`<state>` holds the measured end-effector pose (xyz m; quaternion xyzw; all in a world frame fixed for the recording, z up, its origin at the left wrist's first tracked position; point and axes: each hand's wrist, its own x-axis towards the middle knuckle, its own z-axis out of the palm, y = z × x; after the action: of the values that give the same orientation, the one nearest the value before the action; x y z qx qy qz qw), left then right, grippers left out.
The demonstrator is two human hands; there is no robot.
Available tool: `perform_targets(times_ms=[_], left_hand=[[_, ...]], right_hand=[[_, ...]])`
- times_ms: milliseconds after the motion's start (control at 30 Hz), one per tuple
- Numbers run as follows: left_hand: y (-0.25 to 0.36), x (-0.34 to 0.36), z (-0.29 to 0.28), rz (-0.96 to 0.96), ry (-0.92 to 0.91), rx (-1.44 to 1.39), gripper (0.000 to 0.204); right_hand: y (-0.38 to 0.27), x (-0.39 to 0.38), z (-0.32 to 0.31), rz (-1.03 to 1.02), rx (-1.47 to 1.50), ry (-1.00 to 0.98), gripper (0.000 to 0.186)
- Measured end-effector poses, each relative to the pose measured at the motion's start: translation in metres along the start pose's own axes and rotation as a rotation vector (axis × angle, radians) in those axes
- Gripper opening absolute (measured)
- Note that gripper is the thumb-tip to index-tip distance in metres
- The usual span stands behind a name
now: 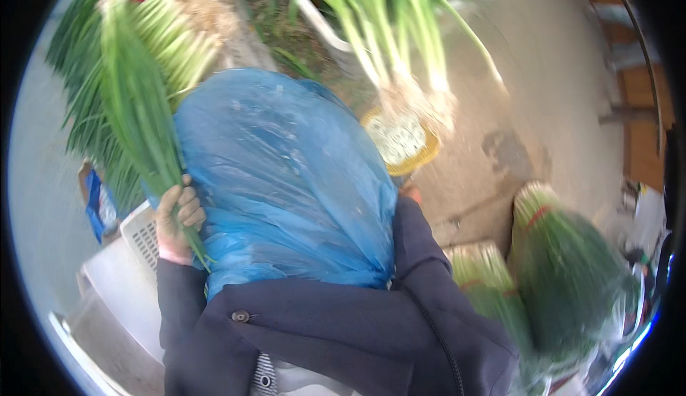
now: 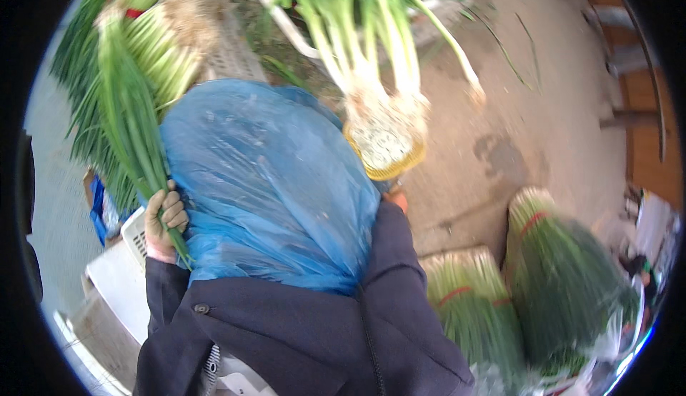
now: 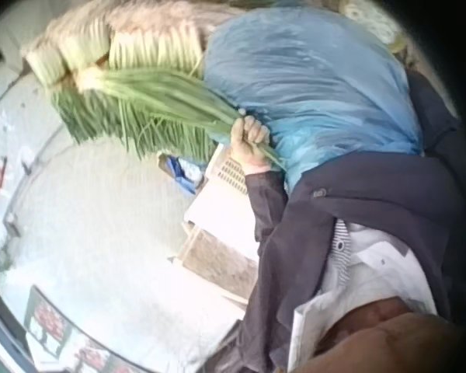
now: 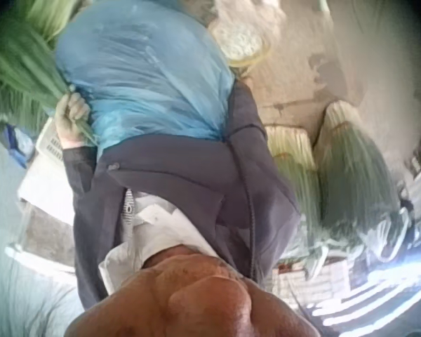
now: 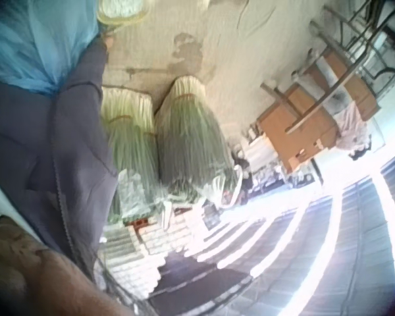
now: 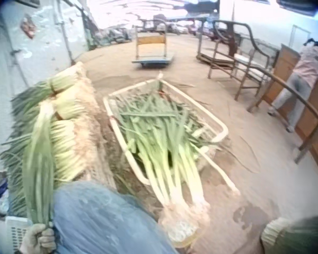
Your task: The person gathers green onions from a large pile, aligns them into bundles, and ties them with rubber bands. The person places the finished bundles into a white basket.
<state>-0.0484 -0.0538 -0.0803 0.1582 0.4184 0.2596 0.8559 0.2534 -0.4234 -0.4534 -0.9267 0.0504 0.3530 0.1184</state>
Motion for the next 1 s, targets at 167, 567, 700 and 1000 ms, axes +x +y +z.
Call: perform_targets(times_ms=[167, 567, 700, 1000], left_hand=[[-0.003, -0.006, 0.010, -0.032, 0.029, -0.072, 0.022], [-0.004, -0.004, 0.002, -0.031, 0.020, -0.002, 0.014], [-0.004, -0.005, 0.003, -0.036, 0.153, 0.065, 0.016], [-0.007, -0.012, 0.000, -0.019, 0.033, -0.003, 0.009]], right_hand=[[-0.004, 0.011, -0.008, -0.069, 0.049, -0.077, 0.037], [0.055, 0.060, -0.107, 0.095, 1.634, 0.173, 0.010], [-0.059, -0.010, -0.254, -0.652, 1.630, 0.000, 0.017], [-0.343, -0.295, -0.216, -1.360, 0.370, -0.678, 0.030]])
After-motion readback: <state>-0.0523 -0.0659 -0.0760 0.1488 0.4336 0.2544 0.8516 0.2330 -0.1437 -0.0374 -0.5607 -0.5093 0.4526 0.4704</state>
